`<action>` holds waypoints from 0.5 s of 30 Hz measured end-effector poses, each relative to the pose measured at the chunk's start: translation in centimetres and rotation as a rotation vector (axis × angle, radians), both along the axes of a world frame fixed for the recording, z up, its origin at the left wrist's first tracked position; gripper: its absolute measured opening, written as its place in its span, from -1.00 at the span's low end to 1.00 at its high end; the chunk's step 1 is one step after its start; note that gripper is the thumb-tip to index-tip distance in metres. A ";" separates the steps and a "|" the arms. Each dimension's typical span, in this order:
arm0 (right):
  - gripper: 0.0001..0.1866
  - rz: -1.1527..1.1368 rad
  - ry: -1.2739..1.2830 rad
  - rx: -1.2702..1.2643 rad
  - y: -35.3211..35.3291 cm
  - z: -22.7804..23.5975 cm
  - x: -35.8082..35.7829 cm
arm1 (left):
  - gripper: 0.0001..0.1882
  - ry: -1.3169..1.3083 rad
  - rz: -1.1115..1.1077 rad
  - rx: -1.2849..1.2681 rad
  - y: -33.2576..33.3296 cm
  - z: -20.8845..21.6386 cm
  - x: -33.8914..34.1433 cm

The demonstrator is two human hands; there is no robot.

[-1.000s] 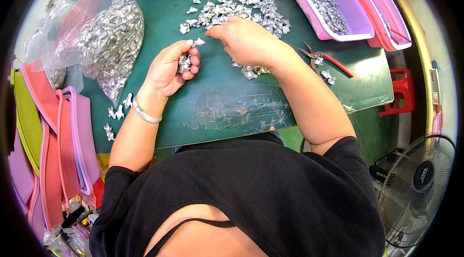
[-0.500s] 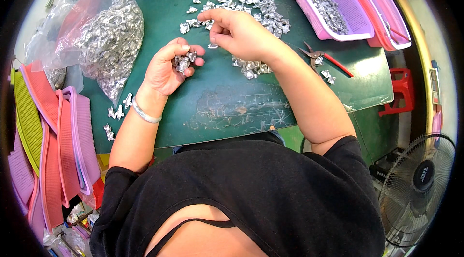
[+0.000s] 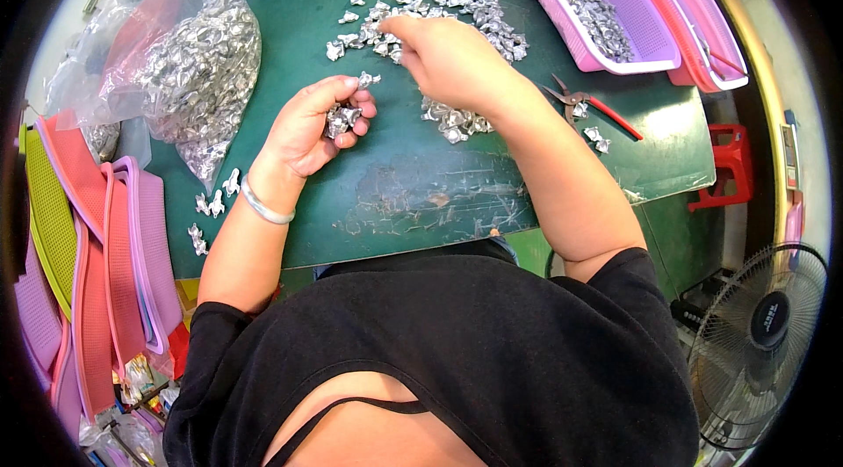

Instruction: The person repeatedly picks small silver metal pieces from a green table and joins them by hand. The assembled pieces are placed into a purple tray while additional parts remain in a plastic bag and on the table.

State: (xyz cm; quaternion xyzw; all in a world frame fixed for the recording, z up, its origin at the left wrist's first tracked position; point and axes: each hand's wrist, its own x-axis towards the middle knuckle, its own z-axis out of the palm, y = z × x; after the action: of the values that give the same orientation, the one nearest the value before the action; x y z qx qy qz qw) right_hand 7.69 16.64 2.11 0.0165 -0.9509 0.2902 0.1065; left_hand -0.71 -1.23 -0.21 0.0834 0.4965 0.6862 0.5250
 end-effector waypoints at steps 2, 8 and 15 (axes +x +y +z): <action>-0.60 -0.007 -0.048 0.196 0.2 0.0 0.1 | -0.82 -0.049 0.009 0.017 -0.1 -0.2 -0.2; -0.58 0.099 -0.012 0.288 0.6 -1.0 0.3 | -0.81 -0.189 -0.006 0.086 -0.3 -0.7 -0.8; -0.57 0.114 -0.010 0.242 0.7 -1.0 0.2 | -0.80 -0.311 -0.030 0.160 -0.4 -1.1 -1.2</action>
State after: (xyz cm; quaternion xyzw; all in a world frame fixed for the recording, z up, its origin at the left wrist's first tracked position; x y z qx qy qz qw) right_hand 7.84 17.35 1.15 0.0818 -0.9769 0.1792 0.0822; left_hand -1.88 -1.68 -1.31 0.0252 0.3520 0.7202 0.5973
